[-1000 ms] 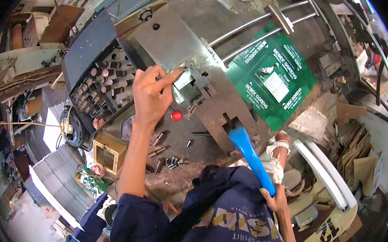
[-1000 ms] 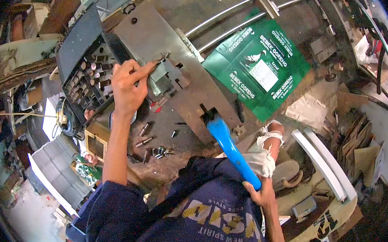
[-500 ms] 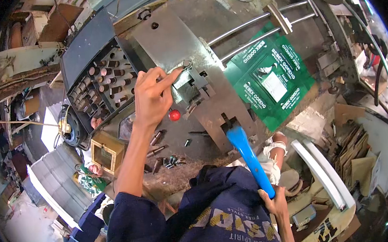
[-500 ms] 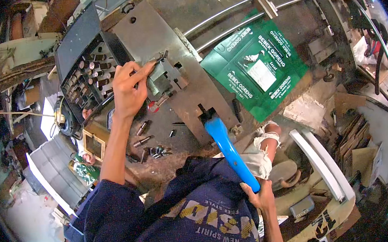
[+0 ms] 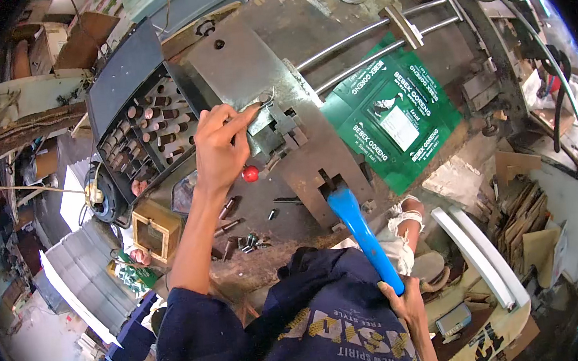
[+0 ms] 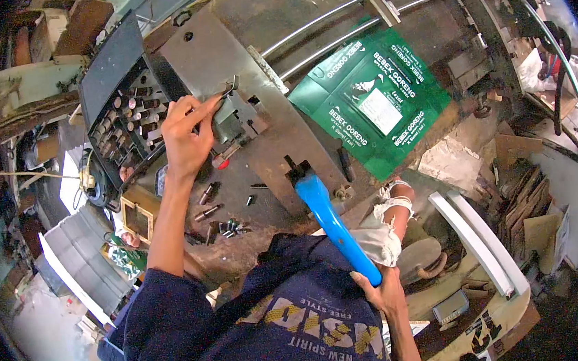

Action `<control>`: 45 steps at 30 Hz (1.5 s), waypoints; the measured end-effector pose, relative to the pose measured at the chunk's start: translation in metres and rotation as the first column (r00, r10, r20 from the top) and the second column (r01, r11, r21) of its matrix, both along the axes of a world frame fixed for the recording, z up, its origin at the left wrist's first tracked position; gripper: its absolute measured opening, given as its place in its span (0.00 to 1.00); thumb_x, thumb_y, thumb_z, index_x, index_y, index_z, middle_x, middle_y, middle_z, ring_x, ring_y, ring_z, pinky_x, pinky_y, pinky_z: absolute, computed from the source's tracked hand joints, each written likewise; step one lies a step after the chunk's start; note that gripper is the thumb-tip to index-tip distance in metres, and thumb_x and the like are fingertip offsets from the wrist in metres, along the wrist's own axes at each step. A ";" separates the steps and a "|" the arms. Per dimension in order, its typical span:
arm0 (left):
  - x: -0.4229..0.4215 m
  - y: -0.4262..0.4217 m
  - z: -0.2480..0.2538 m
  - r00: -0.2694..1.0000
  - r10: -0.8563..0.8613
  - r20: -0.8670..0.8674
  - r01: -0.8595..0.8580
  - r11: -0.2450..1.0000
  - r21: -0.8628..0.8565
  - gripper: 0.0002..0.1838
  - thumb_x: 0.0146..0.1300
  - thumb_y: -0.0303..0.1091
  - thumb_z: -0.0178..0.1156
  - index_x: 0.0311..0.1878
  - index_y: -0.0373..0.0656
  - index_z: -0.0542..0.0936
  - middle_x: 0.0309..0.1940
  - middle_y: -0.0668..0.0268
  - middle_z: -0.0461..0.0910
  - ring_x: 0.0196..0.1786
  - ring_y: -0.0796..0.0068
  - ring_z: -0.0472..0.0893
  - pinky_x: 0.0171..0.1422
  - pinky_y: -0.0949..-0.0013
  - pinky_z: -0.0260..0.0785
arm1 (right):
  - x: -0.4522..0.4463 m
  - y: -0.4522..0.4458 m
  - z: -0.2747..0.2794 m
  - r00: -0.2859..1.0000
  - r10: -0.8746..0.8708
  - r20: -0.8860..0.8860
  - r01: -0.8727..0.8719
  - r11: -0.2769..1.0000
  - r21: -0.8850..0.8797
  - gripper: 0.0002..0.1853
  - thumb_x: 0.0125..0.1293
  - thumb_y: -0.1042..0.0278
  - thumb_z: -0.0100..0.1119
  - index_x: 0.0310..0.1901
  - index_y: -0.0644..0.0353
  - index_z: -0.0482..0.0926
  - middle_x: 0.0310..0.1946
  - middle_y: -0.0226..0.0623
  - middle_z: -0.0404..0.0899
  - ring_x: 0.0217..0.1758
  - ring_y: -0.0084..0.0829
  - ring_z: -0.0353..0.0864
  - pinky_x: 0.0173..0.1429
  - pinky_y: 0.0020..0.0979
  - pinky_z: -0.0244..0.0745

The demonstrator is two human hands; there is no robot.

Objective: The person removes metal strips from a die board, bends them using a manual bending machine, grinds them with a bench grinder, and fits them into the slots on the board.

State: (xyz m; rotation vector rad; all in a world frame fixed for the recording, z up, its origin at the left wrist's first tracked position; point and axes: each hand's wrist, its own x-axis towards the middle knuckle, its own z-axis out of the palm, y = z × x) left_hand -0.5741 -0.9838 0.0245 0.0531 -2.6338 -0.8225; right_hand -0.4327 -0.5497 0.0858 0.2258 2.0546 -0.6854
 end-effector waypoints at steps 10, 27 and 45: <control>-0.002 0.005 0.001 1.000 -0.008 -0.008 0.008 0.999 0.044 0.13 0.54 0.18 0.67 0.42 0.42 0.88 0.26 0.64 0.76 0.31 0.66 0.74 0.38 0.67 0.63 | -0.008 -0.006 0.001 1.000 0.002 0.010 -0.002 0.999 -0.034 0.32 0.58 0.45 0.68 0.51 0.68 0.82 0.42 0.56 0.83 0.46 0.49 0.83 0.56 0.45 0.74; -0.007 0.006 0.002 1.000 0.017 -0.007 -0.017 0.999 0.036 0.09 0.54 0.18 0.67 0.39 0.40 0.87 0.27 0.62 0.78 0.31 0.65 0.75 0.40 0.66 0.64 | 0.005 0.006 -0.009 0.994 -0.096 0.050 0.099 0.992 -0.075 0.36 0.58 0.46 0.71 0.61 0.64 0.77 0.59 0.59 0.75 0.65 0.55 0.72 0.69 0.47 0.64; -0.027 -0.027 0.011 0.983 -0.176 0.059 0.178 0.984 -0.023 0.15 0.46 0.15 0.64 0.38 0.43 0.88 0.27 0.66 0.79 0.35 0.67 0.77 0.46 0.67 0.64 | 0.001 0.000 -0.006 0.982 -0.155 0.109 0.157 0.988 -0.007 0.37 0.59 0.44 0.70 0.62 0.64 0.75 0.58 0.58 0.74 0.64 0.53 0.71 0.68 0.45 0.65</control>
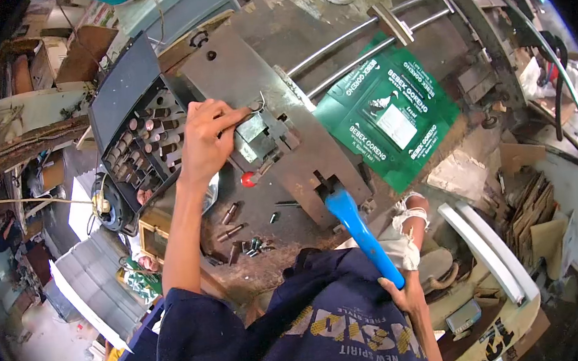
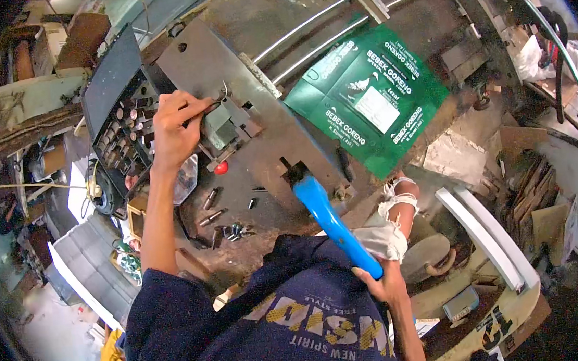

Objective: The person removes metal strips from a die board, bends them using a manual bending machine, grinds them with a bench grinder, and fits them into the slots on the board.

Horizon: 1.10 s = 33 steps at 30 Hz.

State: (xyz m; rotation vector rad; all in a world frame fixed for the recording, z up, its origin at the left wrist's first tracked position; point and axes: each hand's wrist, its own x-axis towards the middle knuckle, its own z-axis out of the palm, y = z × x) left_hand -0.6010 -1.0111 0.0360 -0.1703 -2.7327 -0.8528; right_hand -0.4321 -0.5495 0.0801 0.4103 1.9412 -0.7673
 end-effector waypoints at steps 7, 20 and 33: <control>-0.013 -0.020 0.010 0.975 -0.190 0.117 0.194 0.981 -0.021 0.20 0.43 0.17 0.60 0.41 0.46 0.89 0.30 0.68 0.81 0.36 0.67 0.75 0.53 0.67 0.61 | -0.001 -0.006 0.003 0.987 -0.032 -0.155 0.013 0.992 -0.125 0.36 0.59 0.44 0.69 0.61 0.65 0.76 0.56 0.60 0.76 0.63 0.53 0.73 0.69 0.45 0.64; -0.063 -0.044 0.025 0.825 -0.445 0.350 0.490 0.870 -0.049 0.22 0.37 0.16 0.62 0.39 0.46 0.89 0.29 0.67 0.83 0.38 0.66 0.79 0.56 0.64 0.63 | 0.003 -0.003 -0.001 0.995 0.045 -0.085 -0.043 0.999 0.026 0.38 0.59 0.42 0.69 0.60 0.67 0.76 0.55 0.60 0.76 0.62 0.54 0.74 0.67 0.46 0.66; -0.083 -0.040 0.027 0.775 -0.491 0.397 0.593 0.783 -0.187 0.17 0.36 0.19 0.67 0.34 0.45 0.87 0.31 0.70 0.84 0.40 0.68 0.79 0.58 0.64 0.63 | -0.007 -0.006 0.007 0.998 0.049 -0.037 -0.051 0.998 -0.044 0.35 0.58 0.44 0.70 0.55 0.70 0.78 0.50 0.61 0.78 0.54 0.50 0.78 0.61 0.44 0.71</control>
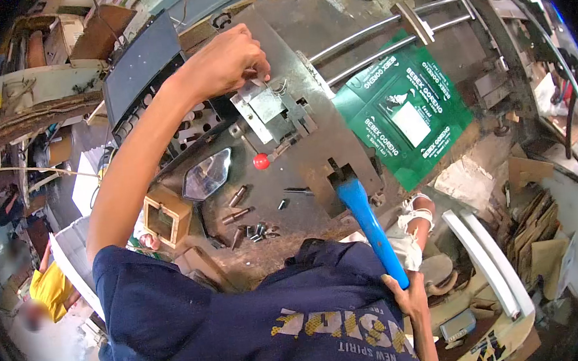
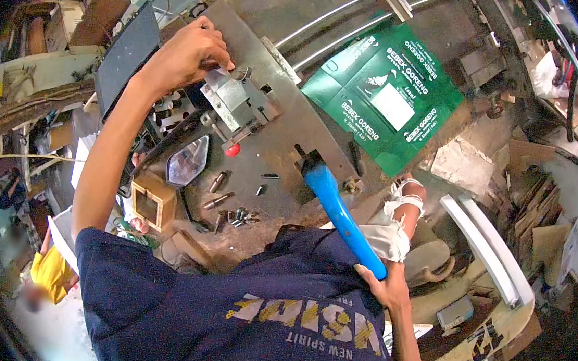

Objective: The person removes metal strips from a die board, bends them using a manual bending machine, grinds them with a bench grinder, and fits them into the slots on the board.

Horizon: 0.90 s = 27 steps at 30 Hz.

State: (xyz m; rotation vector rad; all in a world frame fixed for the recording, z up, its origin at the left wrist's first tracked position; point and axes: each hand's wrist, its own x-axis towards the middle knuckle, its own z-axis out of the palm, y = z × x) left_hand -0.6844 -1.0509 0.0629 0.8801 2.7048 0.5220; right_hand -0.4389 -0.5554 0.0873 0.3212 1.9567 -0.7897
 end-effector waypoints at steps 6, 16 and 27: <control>-0.012 0.010 0.010 0.986 -0.169 0.001 0.167 0.977 -0.136 0.16 0.36 0.23 0.66 0.34 0.46 0.87 0.30 0.70 0.83 0.42 0.67 0.79 0.56 0.64 0.63 | 0.004 0.000 -0.002 0.994 0.006 -0.112 -0.006 1.000 0.009 0.36 0.58 0.47 0.72 0.57 0.72 0.76 0.48 0.60 0.81 0.49 0.49 0.82 0.56 0.44 0.74; -0.026 0.023 0.006 0.935 -0.340 -0.103 0.310 0.923 -0.229 0.06 0.45 0.24 0.60 0.27 0.45 0.84 0.27 0.70 0.80 0.45 0.67 0.79 0.59 0.62 0.64 | 0.016 0.016 -0.023 0.998 0.043 -0.034 -0.042 0.998 0.051 0.35 0.59 0.47 0.71 0.57 0.71 0.76 0.51 0.62 0.78 0.56 0.53 0.78 0.62 0.46 0.70; -0.032 0.023 0.005 0.935 -0.343 -0.085 0.317 0.921 -0.226 0.09 0.46 0.24 0.59 0.30 0.44 0.86 0.29 0.67 0.81 0.45 0.64 0.79 0.58 0.61 0.65 | 0.002 0.001 -0.004 0.992 0.078 -0.097 -0.071 0.994 0.082 0.36 0.58 0.47 0.71 0.57 0.70 0.76 0.47 0.59 0.80 0.49 0.50 0.81 0.56 0.43 0.74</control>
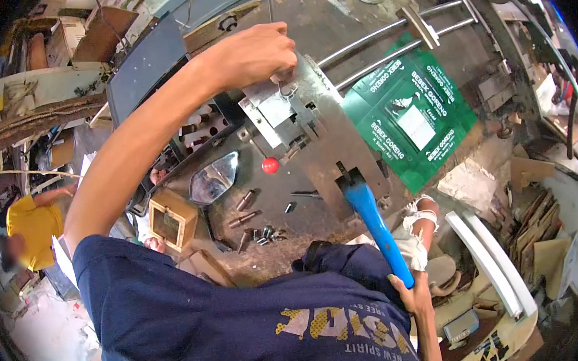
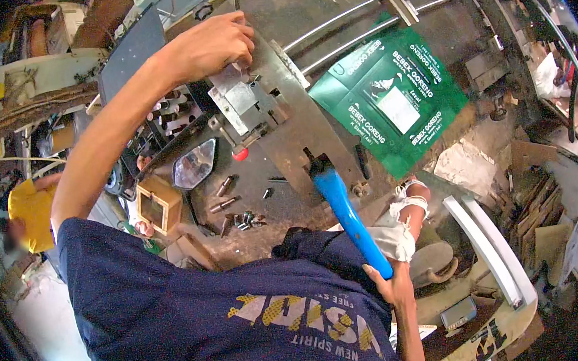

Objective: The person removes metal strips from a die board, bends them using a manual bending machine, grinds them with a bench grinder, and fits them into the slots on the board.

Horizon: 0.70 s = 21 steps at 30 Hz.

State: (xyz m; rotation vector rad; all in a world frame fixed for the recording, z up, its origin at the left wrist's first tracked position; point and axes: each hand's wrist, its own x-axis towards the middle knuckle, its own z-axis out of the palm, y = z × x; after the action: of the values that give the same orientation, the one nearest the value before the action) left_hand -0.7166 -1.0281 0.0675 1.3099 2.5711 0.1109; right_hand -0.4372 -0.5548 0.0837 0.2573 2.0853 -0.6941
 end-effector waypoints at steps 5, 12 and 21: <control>0.005 -0.006 0.001 1.000 0.014 0.011 -0.013 1.000 -0.027 0.08 0.47 0.26 0.60 0.30 0.43 0.86 0.31 0.67 0.82 0.46 0.64 0.79 0.57 0.61 0.67 | 0.017 0.011 -0.018 0.998 -0.066 -0.018 0.066 0.998 -0.009 0.40 0.57 0.40 0.71 0.58 0.69 0.75 0.51 0.61 0.76 0.56 0.53 0.76 0.61 0.44 0.70; 0.036 -0.023 -0.006 0.976 0.211 0.060 -0.219 0.919 0.327 0.12 0.44 0.24 0.64 0.35 0.43 0.87 0.30 0.63 0.82 0.40 0.58 0.81 0.51 0.59 0.71 | 0.018 0.015 -0.016 0.995 0.000 0.102 -0.006 0.998 0.056 0.40 0.57 0.42 0.71 0.59 0.69 0.74 0.52 0.61 0.76 0.57 0.54 0.76 0.63 0.45 0.69; 0.067 -0.024 -0.006 0.895 0.412 0.171 -0.446 0.804 0.394 0.22 0.42 0.16 0.63 0.44 0.43 0.87 0.36 0.61 0.83 0.42 0.57 0.82 0.43 0.60 0.75 | 0.015 0.005 -0.010 0.997 -0.057 -0.043 0.058 0.998 0.037 0.38 0.57 0.41 0.70 0.58 0.68 0.77 0.53 0.62 0.76 0.58 0.53 0.76 0.64 0.45 0.69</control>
State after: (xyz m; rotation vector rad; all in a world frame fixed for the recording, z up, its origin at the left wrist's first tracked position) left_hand -0.6492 -1.0516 0.0620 0.7726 2.8260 0.8343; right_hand -0.4222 -0.5498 0.0741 0.3279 2.1397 -0.7000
